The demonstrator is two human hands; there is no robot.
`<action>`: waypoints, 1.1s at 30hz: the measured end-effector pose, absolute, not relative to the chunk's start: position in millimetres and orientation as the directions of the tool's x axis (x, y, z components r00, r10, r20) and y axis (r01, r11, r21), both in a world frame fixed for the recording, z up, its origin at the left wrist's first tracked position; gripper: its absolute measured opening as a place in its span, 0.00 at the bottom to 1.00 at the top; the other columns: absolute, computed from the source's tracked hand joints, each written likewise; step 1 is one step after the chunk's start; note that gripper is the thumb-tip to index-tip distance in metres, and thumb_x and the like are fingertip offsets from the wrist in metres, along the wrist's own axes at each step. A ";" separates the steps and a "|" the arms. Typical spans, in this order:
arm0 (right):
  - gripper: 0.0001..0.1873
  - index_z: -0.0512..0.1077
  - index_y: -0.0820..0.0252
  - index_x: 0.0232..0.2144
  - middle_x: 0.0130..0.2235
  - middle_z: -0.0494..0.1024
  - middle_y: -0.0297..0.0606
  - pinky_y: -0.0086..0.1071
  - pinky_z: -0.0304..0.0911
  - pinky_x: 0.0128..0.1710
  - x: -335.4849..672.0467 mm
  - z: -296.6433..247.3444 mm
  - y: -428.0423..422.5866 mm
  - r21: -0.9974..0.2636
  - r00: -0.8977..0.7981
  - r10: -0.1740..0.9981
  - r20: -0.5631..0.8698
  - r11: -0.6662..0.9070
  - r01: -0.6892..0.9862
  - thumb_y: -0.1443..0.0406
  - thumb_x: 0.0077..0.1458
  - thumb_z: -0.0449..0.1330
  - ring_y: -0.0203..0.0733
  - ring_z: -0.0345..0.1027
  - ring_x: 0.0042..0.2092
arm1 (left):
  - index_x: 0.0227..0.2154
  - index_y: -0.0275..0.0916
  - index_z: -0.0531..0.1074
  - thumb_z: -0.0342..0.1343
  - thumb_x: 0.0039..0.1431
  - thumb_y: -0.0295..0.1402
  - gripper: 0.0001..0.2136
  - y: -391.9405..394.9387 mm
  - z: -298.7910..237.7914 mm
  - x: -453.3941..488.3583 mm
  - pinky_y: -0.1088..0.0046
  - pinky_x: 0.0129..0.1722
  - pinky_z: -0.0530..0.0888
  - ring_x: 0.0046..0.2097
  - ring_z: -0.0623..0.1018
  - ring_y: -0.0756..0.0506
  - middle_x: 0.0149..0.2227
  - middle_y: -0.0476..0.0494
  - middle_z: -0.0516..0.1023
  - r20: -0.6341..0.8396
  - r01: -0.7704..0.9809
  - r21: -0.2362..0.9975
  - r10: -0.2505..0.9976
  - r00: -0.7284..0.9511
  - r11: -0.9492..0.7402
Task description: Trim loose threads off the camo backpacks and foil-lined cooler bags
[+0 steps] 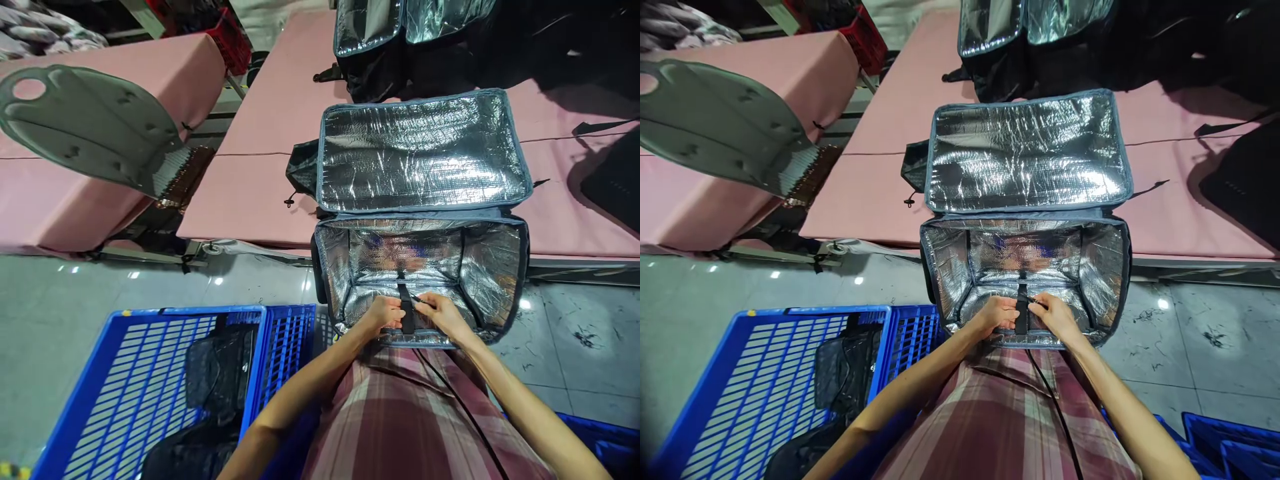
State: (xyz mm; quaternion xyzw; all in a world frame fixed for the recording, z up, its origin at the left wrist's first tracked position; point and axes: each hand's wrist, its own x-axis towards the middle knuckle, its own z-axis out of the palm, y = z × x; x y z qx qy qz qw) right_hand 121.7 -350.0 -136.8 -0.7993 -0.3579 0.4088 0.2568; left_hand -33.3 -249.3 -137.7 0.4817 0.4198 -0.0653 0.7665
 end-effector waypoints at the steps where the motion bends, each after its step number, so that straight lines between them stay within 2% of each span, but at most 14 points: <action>1: 0.17 0.71 0.59 0.32 0.30 0.77 0.38 0.31 0.61 0.29 118.9 -138.7 -348.3 -0.736 0.379 0.790 -0.483 -0.600 0.314 0.52 0.47 0.55 0.41 0.69 0.30 | 0.38 0.31 0.71 0.53 0.49 0.27 0.12 -251.6 -133.1 -33.7 0.69 0.34 0.71 0.30 0.75 0.47 0.29 0.42 0.75 -0.703 0.557 0.707 0.354 0.616 0.435; 3: 0.20 0.70 0.61 0.29 0.27 0.76 0.38 0.30 0.61 0.26 112.4 -142.1 -344.8 -0.777 0.342 0.793 -0.505 -0.590 0.221 0.50 0.46 0.54 0.39 0.68 0.27 | 0.44 0.34 0.68 0.52 0.53 0.28 0.15 -260.0 -121.8 -34.2 0.66 0.39 0.70 0.37 0.76 0.43 0.33 0.40 0.75 -0.659 0.672 0.714 0.512 0.551 0.195; 5: 0.21 0.68 0.61 0.29 0.26 0.76 0.39 0.30 0.61 0.25 106.6 -144.2 -341.4 -0.795 0.337 0.786 -0.519 -0.588 0.147 0.49 0.47 0.52 0.39 0.68 0.26 | 0.46 0.35 0.66 0.52 0.56 0.32 0.15 -272.3 -110.6 -33.2 0.62 0.44 0.68 0.43 0.74 0.40 0.37 0.38 0.75 -0.562 0.761 0.646 0.636 0.529 -0.061; 7: 0.22 0.68 0.62 0.30 0.27 0.76 0.40 0.30 0.62 0.25 102.7 -144.6 -338.3 -0.803 0.347 0.778 -0.523 -0.587 0.106 0.49 0.47 0.52 0.39 0.68 0.27 | 0.42 0.35 0.67 0.53 0.55 0.37 0.14 -284.3 -103.2 -29.8 0.59 0.46 0.66 0.45 0.74 0.37 0.38 0.36 0.75 -0.497 0.817 0.506 0.680 0.539 -0.278; 8: 0.21 0.68 0.62 0.31 0.28 0.76 0.40 0.30 0.62 0.26 101.8 -144.2 -337.1 -0.803 0.353 0.776 -0.524 -0.588 0.100 0.49 0.47 0.52 0.39 0.69 0.28 | 0.40 0.35 0.68 0.55 0.54 0.39 0.14 -288.2 -101.9 -27.4 0.59 0.46 0.66 0.45 0.73 0.36 0.38 0.35 0.74 -0.496 0.828 0.467 0.683 0.536 -0.311; 9: 0.21 0.68 0.62 0.32 0.29 0.77 0.41 0.30 0.62 0.27 101.7 -143.2 -336.4 -0.801 0.356 0.774 -0.524 -0.589 0.102 0.50 0.47 0.52 0.39 0.70 0.29 | 0.39 0.34 0.68 0.56 0.53 0.38 0.14 -290.1 -102.3 -25.2 0.59 0.45 0.66 0.45 0.73 0.35 0.37 0.34 0.74 -0.524 0.831 0.495 0.676 0.518 -0.254; 11: 0.20 0.69 0.62 0.34 0.30 0.78 0.41 0.30 0.63 0.28 104.5 -139.6 -337.5 -0.791 0.359 0.772 -0.524 -0.598 0.132 0.51 0.48 0.52 0.41 0.71 0.31 | 0.36 0.33 0.69 0.59 0.48 0.34 0.13 -287.3 -107.7 -22.6 0.63 0.43 0.67 0.44 0.73 0.35 0.35 0.34 0.74 -0.613 0.780 0.626 0.620 0.489 0.004; 13: 0.19 0.70 0.61 0.35 0.32 0.78 0.40 0.30 0.63 0.30 110.9 -134.1 -342.8 -0.770 0.365 0.774 -0.517 -0.607 0.196 0.53 0.49 0.53 0.42 0.72 0.33 | 0.31 0.32 0.71 0.58 0.45 0.32 0.10 -278.2 -116.3 -24.0 0.67 0.38 0.69 0.39 0.75 0.39 0.32 0.37 0.75 -0.685 0.652 0.707 0.495 0.535 0.274; 16: 0.16 0.72 0.58 0.37 0.35 0.79 0.39 0.34 0.62 0.34 122.3 -123.6 -356.4 -0.697 0.413 0.768 -0.489 -0.629 0.345 0.57 0.47 0.56 0.46 0.72 0.37 | 0.27 0.32 0.73 0.57 0.41 0.31 0.09 -264.1 -128.4 -31.3 0.72 0.31 0.69 0.30 0.74 0.46 0.29 0.40 0.76 -0.702 0.494 0.692 0.331 0.631 0.526; 19: 0.15 0.74 0.55 0.38 0.34 0.79 0.39 0.36 0.60 0.36 126.4 -113.9 -367.6 -0.603 0.434 0.769 -0.470 -0.639 0.478 0.59 0.47 0.57 0.49 0.71 0.38 | 0.27 0.31 0.75 0.59 0.33 0.29 0.13 -258.6 -136.0 -37.7 0.74 0.28 0.69 0.26 0.73 0.49 0.28 0.40 0.77 -0.682 0.316 0.598 0.259 0.684 0.737; 23: 0.13 0.75 0.51 0.39 0.37 0.79 0.36 0.34 0.60 0.38 118.4 -108.1 -368.1 -0.590 0.342 0.830 -0.441 -0.555 0.587 0.60 0.51 0.56 0.46 0.71 0.39 | 0.28 0.29 0.76 0.61 0.30 0.26 0.15 -259.6 -142.6 -40.8 0.74 0.28 0.69 0.25 0.73 0.50 0.27 0.39 0.77 -0.684 0.246 0.529 0.236 0.691 0.812; 29: 0.12 0.76 0.57 0.36 0.38 0.78 0.42 0.39 0.57 0.46 105.4 -112.4 -353.6 -0.622 0.276 0.894 -0.354 -0.445 0.644 0.61 0.51 0.56 0.48 0.69 0.42 | 0.29 0.28 0.75 0.60 0.31 0.24 0.15 -257.9 -147.9 -35.4 0.74 0.26 0.69 0.24 0.72 0.51 0.28 0.38 0.77 -0.697 0.247 0.511 0.229 0.679 0.823; 31: 0.12 0.75 0.57 0.34 0.36 0.78 0.40 0.38 0.59 0.44 112.2 -108.4 -358.3 -0.644 0.280 0.897 -0.342 -0.441 0.626 0.61 0.52 0.54 0.45 0.70 0.41 | 0.30 0.28 0.75 0.60 0.34 0.24 0.14 -259.5 -142.2 -34.5 0.74 0.26 0.69 0.24 0.72 0.51 0.29 0.38 0.77 -0.710 0.287 0.532 0.236 0.663 0.796; 33: 0.13 0.74 0.58 0.35 0.37 0.77 0.39 0.35 0.62 0.42 129.3 -96.5 -376.4 -0.733 0.360 0.886 -0.292 -0.449 0.511 0.59 0.52 0.53 0.43 0.70 0.40 | 0.33 0.30 0.75 0.59 0.39 0.26 0.14 -264.1 -129.3 -41.2 0.73 0.29 0.71 0.27 0.74 0.49 0.32 0.38 0.77 -0.712 0.370 0.635 0.327 0.621 0.679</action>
